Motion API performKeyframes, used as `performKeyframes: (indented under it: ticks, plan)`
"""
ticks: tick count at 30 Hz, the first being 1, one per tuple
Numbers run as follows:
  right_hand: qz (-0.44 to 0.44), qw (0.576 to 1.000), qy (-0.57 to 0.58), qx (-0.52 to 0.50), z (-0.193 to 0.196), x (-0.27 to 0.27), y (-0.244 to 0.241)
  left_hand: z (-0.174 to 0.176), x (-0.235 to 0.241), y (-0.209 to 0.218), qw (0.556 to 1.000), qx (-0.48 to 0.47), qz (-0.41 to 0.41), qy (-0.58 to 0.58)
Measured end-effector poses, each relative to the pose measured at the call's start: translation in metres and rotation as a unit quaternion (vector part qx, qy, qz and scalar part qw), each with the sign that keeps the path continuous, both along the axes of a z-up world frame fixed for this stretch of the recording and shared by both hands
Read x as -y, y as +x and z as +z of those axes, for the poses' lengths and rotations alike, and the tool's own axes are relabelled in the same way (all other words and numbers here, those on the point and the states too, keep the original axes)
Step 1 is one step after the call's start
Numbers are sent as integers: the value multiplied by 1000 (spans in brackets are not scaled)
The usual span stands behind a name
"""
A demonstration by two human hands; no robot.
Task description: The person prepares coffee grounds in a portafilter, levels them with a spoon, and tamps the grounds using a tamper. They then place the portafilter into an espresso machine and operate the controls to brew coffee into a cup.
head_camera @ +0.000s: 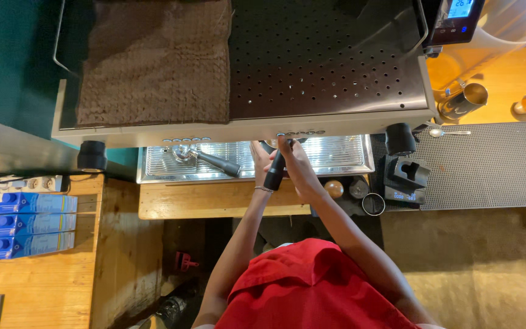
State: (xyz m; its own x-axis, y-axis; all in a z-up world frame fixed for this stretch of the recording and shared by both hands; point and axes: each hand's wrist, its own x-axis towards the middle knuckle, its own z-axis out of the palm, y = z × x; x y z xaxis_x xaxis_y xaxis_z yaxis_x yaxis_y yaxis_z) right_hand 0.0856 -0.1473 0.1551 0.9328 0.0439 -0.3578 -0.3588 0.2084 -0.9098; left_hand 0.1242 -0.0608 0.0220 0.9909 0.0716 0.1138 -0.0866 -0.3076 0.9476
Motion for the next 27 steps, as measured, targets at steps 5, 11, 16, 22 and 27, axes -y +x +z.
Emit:
performKeyframes:
  ticks: [5,11,16,22,27]
  plan:
    - [-22,1000,0,9,-8,-8,1,-2,-6,-3,1000,-6,8,11]
    - [-21,999,-1,28,-11,-8,0,-11,-4,-4,999,-18,8,28]
    - [-12,999,32,17,-5,-1,-5,-24,-2,10,999,-21,7,43]
    - [-15,1000,-2,8,-6,-1,-2,14,-9,3,999,-29,-13,40]
    - [-7,995,-98,8,40,-13,-16,25,-8,1,999,-18,-31,38]
